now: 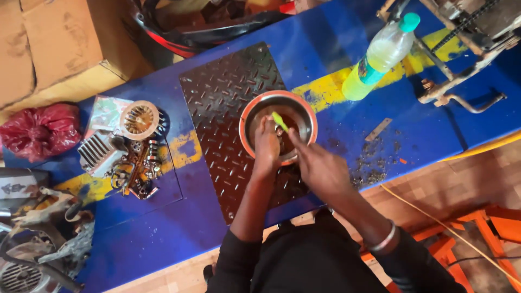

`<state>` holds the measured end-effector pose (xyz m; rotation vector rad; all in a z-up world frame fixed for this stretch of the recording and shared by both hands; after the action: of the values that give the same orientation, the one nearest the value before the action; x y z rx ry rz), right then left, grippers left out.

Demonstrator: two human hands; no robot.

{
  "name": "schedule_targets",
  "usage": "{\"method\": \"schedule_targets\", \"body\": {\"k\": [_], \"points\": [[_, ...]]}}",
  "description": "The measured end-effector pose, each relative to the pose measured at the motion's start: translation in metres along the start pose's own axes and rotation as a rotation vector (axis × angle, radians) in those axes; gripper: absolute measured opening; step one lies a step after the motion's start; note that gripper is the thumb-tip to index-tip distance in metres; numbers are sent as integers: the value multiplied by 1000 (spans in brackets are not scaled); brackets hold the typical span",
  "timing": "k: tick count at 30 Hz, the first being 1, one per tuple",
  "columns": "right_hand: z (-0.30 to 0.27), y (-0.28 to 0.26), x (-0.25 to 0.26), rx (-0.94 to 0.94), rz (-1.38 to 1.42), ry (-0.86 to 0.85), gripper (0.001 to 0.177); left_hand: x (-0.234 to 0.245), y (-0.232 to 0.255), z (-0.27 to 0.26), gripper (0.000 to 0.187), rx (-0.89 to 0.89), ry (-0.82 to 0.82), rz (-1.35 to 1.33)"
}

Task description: The person cleans small mechanical parts by scrubbing them with a toothbrush in a bowl of liquid. They pour more liquid from a bottle into the bowl and use a screwdriver to manipulate a part on the workbench.

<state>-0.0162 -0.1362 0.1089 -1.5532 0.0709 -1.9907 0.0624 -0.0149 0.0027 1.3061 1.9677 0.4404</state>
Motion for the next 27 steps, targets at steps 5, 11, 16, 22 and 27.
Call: {"method": "schedule_targets", "body": {"k": [5,11,16,22,27], "points": [[15,15,-12,-139,-68,-190,51,22,-31,65,30,-233,-103,110],[38,72,-92,-190,-191,-634,32,13,-9,36,25,-126,-154,16],[41,42,-56,-101,-196,-631,37,17,-4,28,22,-93,-137,17],[8,-2,17,-61,69,-119,45,18,-17,36,15,-60,-11,-69],[-8,19,-6,-167,44,-47,51,2,-29,54,26,-291,-178,-36]]}}
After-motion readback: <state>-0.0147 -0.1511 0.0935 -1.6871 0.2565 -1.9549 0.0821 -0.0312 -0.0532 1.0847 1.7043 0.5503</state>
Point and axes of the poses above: each hand's wrist, its own z-axis towards the middle knuckle, its own x-axis out of the back of the hand, y = z × x, the point moved 8 cm from there along z, towards the middle knuckle, and after that the axes turned 14 degrees about x, right-handed, at the moved point
